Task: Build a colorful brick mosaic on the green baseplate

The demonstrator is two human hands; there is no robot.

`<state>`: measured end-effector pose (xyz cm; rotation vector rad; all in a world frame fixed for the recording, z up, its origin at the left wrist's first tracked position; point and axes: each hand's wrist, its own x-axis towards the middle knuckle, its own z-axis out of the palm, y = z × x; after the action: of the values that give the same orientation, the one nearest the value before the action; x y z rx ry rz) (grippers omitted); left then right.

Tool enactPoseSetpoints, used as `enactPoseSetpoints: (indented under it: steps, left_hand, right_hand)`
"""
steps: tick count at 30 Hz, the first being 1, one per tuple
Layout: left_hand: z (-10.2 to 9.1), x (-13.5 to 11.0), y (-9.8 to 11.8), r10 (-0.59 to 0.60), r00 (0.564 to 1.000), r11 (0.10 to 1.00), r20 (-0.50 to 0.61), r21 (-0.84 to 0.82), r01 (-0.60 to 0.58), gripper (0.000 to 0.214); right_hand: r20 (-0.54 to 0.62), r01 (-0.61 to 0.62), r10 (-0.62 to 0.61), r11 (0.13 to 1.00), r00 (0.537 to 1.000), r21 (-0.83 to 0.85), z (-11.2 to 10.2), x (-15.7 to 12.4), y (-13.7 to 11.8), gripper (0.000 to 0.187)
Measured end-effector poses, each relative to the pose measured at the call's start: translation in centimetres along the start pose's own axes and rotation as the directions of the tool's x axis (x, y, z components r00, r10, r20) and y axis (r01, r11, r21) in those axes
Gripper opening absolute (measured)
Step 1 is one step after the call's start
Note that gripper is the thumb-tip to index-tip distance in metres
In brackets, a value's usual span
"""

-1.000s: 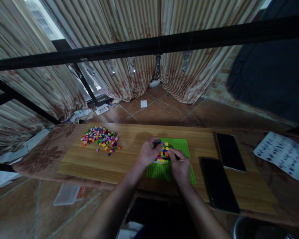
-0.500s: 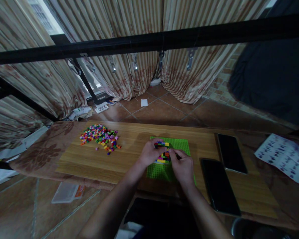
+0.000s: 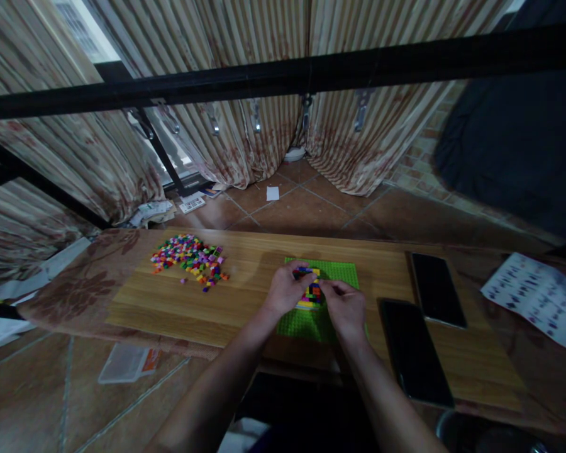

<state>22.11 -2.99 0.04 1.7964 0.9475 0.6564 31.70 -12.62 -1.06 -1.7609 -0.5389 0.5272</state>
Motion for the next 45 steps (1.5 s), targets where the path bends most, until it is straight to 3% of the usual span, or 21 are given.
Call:
enactPoseSetpoints:
  steps: [5, 11, 17, 24, 28, 35, 40, 45]
  left_hand:
    - [-0.1, 0.1, -0.3, 0.031, 0.999, 0.999, 0.027, -0.044, -0.029, 0.024]
    - [0.1, 0.2, -0.3, -0.063, 0.995, 0.989, 0.077, -0.132, 0.072, 0.036]
    - [0.8, 0.2, -0.4, -0.154, 0.988, 0.973, 0.034, -0.17, 0.157, 0.035]
    - [1.0, 0.3, -0.1, -0.16, 0.987, 0.973, -0.031, -0.172, 0.152, 0.025]
    - [0.7, 0.1, 0.0, -0.146, 0.989, 0.954, -0.033, -0.271, 0.132, 0.024]
    - [-2.1, -1.9, -1.1, -0.188, 0.96, 0.847, -0.206, -0.529, 0.052, 0.022]
    - [-4.4, -5.9, -2.9, -0.252, 0.936, 0.847, -0.245, -0.524, 0.091, 0.029]
    - [-7.8, -9.5, -5.3, -0.291, 0.913, 0.873, -0.284, -0.47, 0.132, 0.03]
  right_hand:
    - [-0.016, 0.055, -0.057, 0.993, 0.998, -0.101, -0.1, 0.0, -0.7, 0.029]
    - [-0.03, 0.038, -0.042, 0.993, 0.999, -0.112, 0.0, 0.2, -0.5, 0.027]
    - [-0.06, -0.041, 0.045, 0.997, 0.997, 0.067, 0.7, 0.8, 0.8, 0.025]
    - [-0.022, -0.076, 0.083, 0.973, 0.996, 0.217, 1.0, 0.7, 0.6, 0.026]
    - [-0.006, -0.081, 0.086, 0.965, 0.996, 0.251, 0.4, 0.4, 0.3, 0.031]
    - [-0.017, -0.06, 0.065, 0.973, 0.998, 0.222, -0.4, 1.0, 0.0, 0.045]
    - [0.025, -0.003, -0.001, 0.985, 1.0, 0.17, -0.4, 1.1, 0.2, 0.049]
    - [0.034, 0.049, -0.052, 0.996, 0.998, 0.081, -2.0, -0.4, 0.2, 0.051]
